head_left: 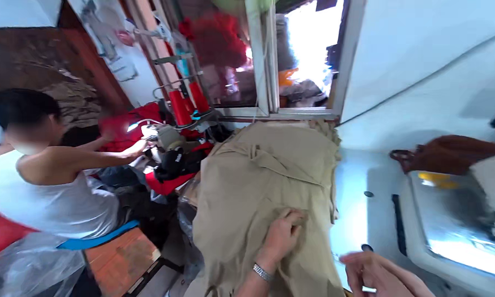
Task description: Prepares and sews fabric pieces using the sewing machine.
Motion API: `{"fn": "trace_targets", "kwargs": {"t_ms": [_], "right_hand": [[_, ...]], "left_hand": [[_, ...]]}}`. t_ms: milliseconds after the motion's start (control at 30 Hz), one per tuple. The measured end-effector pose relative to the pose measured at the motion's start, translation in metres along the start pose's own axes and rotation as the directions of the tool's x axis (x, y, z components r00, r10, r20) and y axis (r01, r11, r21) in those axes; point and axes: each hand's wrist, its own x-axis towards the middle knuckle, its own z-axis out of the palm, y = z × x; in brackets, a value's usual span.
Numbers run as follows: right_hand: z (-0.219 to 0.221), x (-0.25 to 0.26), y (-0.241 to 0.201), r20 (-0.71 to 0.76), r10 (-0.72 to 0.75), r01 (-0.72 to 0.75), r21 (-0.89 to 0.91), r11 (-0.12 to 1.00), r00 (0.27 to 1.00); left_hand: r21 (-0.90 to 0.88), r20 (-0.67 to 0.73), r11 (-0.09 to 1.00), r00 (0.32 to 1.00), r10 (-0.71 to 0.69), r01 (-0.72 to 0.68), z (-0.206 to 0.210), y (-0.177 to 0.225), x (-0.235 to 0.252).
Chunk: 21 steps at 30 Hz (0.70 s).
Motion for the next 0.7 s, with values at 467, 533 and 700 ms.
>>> {"fn": "trace_targets", "kwargs": {"t_ms": [467,533,700], "right_hand": [[-0.020,0.088,0.061,-0.241,0.753,-0.620,0.443,0.647,0.613],[-0.022,0.100,0.064,-0.354,0.669,-0.548,0.388,0.741,0.654],[-0.031,0.112,0.079,-0.519,0.426,-0.407,0.158,0.900,0.741]], "left_hand": [[0.314,0.113,0.949,0.992,-0.056,0.017,-0.005,0.008,0.045],[0.239,0.067,0.970,0.997,0.039,-0.054,-0.008,0.000,0.044],[-0.250,-0.004,0.956,0.988,0.154,-0.150,-0.023,-0.007,0.034]]}}
